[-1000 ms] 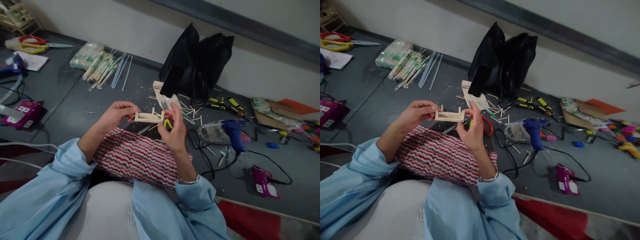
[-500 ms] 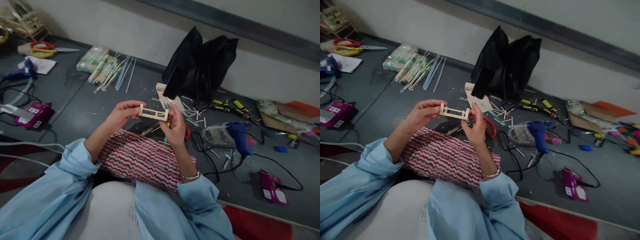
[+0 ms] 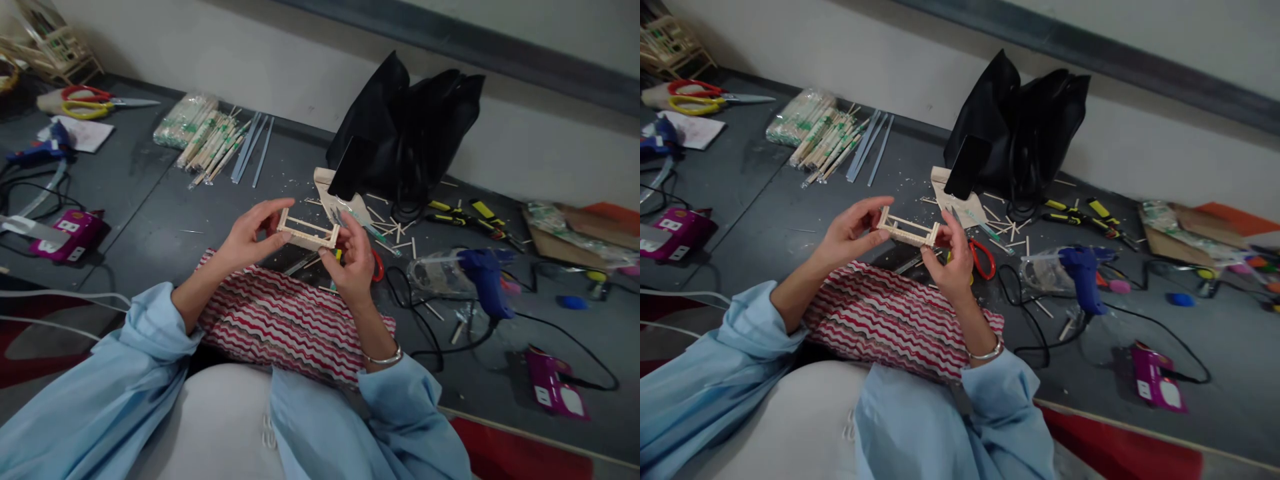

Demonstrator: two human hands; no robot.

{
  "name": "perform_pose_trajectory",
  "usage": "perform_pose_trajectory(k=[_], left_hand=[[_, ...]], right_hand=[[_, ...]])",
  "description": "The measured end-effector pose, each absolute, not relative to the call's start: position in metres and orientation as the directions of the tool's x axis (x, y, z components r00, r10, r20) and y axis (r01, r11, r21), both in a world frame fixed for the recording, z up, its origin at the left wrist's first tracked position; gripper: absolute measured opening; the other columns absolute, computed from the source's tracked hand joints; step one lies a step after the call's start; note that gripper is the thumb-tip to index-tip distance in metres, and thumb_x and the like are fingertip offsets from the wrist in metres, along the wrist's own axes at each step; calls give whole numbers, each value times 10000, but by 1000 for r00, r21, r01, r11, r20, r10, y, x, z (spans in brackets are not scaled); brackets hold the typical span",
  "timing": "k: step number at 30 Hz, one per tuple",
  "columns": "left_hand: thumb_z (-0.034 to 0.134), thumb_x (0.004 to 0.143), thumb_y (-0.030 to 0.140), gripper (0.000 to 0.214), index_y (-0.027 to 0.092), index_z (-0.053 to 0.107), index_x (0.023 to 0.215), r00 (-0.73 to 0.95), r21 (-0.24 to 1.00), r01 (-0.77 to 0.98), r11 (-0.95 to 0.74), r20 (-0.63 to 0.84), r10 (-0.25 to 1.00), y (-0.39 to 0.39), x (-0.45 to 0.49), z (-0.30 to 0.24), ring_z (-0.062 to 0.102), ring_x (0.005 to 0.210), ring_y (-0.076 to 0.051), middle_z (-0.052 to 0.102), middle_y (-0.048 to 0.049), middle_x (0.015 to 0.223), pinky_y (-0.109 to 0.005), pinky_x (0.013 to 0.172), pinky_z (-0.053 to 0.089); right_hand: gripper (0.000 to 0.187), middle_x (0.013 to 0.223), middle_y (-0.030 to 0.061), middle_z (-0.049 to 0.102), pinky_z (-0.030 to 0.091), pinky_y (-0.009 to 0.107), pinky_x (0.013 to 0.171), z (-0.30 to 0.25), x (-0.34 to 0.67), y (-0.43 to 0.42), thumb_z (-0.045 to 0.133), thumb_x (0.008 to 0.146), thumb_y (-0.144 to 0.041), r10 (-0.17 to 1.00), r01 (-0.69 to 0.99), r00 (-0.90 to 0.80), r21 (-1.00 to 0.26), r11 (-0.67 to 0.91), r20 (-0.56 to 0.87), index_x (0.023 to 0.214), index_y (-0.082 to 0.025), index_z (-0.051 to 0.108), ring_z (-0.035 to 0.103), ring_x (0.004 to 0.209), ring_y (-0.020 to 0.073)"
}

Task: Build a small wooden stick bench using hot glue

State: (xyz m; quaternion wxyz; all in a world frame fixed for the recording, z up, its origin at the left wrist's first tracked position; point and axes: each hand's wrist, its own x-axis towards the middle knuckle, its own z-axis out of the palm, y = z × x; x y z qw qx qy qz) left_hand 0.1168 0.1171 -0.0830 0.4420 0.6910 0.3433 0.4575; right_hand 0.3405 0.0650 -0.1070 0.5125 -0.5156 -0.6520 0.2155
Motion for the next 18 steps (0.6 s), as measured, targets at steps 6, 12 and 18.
perform_pose_trajectory(k=[6, 12, 18], left_hand=[[767, 810, 449, 442, 204, 679, 1166, 339, 990, -141, -24, 71, 938, 113, 123, -84, 510, 722, -108, 546, 2, 833, -208, 641, 450], [760, 808, 479, 379, 189, 738, 1052, 421, 995, -59, -83, 101, 902, 108, 125, -80, 578, 889, -144, 625, -59, 1025, -245, 791, 477], [696, 862, 517, 348, 172, 736, 872, 475, 997, -65, -53, 77, 876, 104, 127, -80, 600, 870, -155, 668, -50, 914, -262, 821, 468]], right_hand=[[649, 1169, 112, 662, 596, 407, 823, -108, 343, 63, 611, 858, -298, 896, 420, 21, -818, 394, 443, 1476, -229, 423, 686, 977, 234], [633, 1122, 108, 686, 581, 406, 763, -102, 352, 60, 548, 870, -343, 915, 400, -35, -834, 381, 401, 1479, -217, 430, 685, 928, 243], [504, 1079, 84, 707, 554, 400, 766, -91, 354, 57, 485, 935, -404, 937, 487, -17, -816, 311, 348, 1408, -236, 524, 669, 877, 225]])
